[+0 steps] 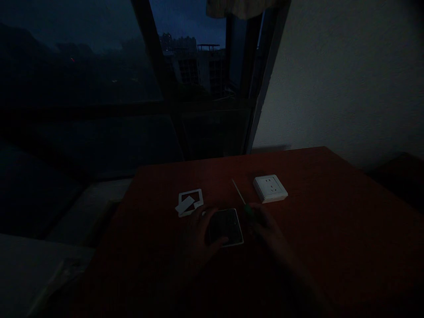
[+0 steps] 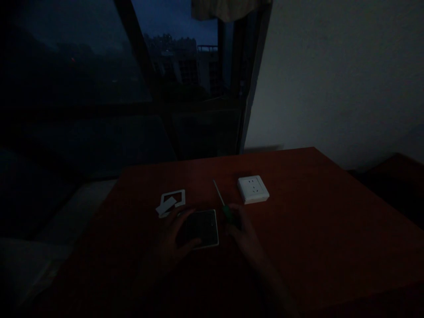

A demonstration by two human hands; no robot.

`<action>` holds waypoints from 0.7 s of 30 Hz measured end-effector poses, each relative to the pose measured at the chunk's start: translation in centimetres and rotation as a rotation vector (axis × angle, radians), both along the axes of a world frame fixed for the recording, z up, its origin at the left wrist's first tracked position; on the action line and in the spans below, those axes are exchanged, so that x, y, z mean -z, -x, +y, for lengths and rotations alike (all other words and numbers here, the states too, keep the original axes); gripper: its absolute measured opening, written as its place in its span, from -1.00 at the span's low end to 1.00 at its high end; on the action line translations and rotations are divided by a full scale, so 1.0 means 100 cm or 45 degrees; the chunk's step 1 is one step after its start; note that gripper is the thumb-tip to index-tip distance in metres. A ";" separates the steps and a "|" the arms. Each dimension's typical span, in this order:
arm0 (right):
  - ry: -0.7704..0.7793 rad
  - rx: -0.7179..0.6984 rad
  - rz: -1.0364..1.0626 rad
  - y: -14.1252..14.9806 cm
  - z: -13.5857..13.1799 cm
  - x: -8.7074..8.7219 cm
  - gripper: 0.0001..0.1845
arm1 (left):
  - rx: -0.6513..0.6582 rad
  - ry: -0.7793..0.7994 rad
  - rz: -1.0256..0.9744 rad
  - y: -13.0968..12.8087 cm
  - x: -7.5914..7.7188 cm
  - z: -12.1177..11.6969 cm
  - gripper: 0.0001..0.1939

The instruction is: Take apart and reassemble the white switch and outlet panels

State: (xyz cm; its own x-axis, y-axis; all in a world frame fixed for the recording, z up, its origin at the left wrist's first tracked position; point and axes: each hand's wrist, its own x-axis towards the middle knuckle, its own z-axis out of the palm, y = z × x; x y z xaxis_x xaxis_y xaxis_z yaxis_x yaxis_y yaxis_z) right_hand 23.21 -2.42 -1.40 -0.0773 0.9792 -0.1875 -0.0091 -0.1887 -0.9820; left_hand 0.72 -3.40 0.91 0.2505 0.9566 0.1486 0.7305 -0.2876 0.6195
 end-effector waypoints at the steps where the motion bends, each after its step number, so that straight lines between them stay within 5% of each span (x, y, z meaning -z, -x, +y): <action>1: -0.034 -0.051 -0.052 -0.005 -0.001 -0.004 -0.51 | -0.004 0.050 -0.021 0.001 0.004 -0.002 -0.30; 6: -0.245 -0.119 -0.323 -0.036 -0.003 -0.037 -0.51 | 0.031 0.211 -0.113 -0.006 0.018 -0.007 -0.04; 15: -0.696 0.132 -0.910 -0.053 0.006 -0.125 -0.66 | 0.010 0.188 -0.168 -0.014 0.023 -0.007 -0.18; 21: -0.904 0.182 -0.998 -0.041 0.009 -0.152 -0.80 | 0.001 0.236 -0.173 -0.014 0.023 -0.006 -0.17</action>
State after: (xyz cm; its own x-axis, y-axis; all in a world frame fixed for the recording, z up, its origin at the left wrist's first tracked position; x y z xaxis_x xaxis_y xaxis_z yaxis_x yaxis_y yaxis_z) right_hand 27.32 -1.50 13.80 -0.0584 0.8740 0.4825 0.6962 0.3820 -0.6077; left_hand 2.13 -3.97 -1.42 0.2409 0.9705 0.0028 0.6368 -0.1603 0.7542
